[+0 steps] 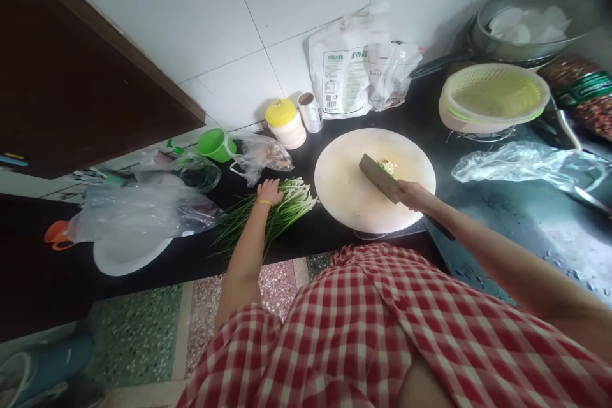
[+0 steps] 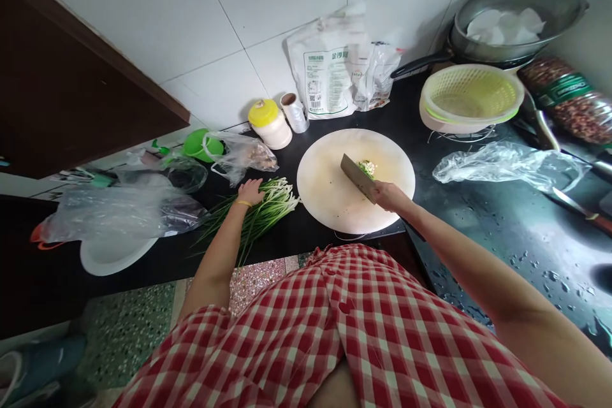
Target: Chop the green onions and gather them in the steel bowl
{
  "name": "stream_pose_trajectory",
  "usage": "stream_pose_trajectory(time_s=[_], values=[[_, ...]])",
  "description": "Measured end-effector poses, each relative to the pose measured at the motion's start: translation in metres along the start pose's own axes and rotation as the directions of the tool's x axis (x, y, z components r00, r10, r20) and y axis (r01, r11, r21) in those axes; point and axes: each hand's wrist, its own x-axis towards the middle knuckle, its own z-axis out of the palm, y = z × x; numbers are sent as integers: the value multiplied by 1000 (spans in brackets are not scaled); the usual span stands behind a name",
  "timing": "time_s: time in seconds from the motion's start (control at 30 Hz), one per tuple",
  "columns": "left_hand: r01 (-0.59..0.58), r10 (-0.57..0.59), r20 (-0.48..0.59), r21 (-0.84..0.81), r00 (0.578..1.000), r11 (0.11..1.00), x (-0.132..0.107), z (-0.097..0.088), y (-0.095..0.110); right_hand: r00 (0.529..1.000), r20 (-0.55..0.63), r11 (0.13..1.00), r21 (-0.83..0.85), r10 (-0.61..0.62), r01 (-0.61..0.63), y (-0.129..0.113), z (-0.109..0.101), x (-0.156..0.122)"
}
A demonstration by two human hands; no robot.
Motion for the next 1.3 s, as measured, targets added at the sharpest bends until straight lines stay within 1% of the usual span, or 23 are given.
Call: stream_pose_trajectory(time_s=[0.1,0.17,0.23,0.3,0.4,0.57,0.67,0.77,0.87,0.93,1.0,1.07,1.17,1.2,1.23,1.3], values=[[-14,1,142,95,990,995,18,-5,1,1000,-30,998,-59,4,-6,3,7,3],[-29,3,177,143,984,989,24,-7,1,998,-63,995,-95,-21,15,4,12,5],[-26,1,161,152,987,988,26,-8,0,996,-86,994,-110,-37,28,6,17,7],[-20,6,115,124,993,992,25,-8,-2,994,-96,994,-106,-46,35,8,20,7],[-73,71,26,61,997,995,19,-10,-9,994,-100,995,-94,-43,34,9,22,7],[-128,131,5,-161,991,979,2,-18,-23,995,-94,993,-114,-16,5,4,19,3],[-160,163,-4,-223,987,962,-7,-23,-28,996,-85,991,-134,-12,1,3,18,2],[-141,152,53,-170,987,975,-9,-26,-25,997,-76,989,-150,-17,5,4,20,3],[-77,84,140,-56,987,995,-9,-24,-13,997,-73,988,-156,-19,7,7,23,5],[-50,46,157,18,987,999,-9,-21,-2,997,-75,986,-165,-25,13,7,25,5],[-48,39,122,73,992,996,-11,-18,7,996,-80,985,-174,-31,17,7,26,5],[-53,49,41,102,998,993,-16,-16,12,996,-86,984,-176,-33,17,6,26,4],[-104,114,-105,101,988,989,-27,-15,15,996,-86,985,-174,-19,4,5,25,3],[-131,142,-130,95,981,987,-32,-15,16,996,-83,985,-172,-17,3,5,25,3],[-160,170,-130,85,977,983,-36,-14,17,997,-82,985,-171,-14,0,4,24,3],[-207,211,-73,58,975,977,-43,-13,21,997,-82,986,-167,-12,-2,4,23,3]])
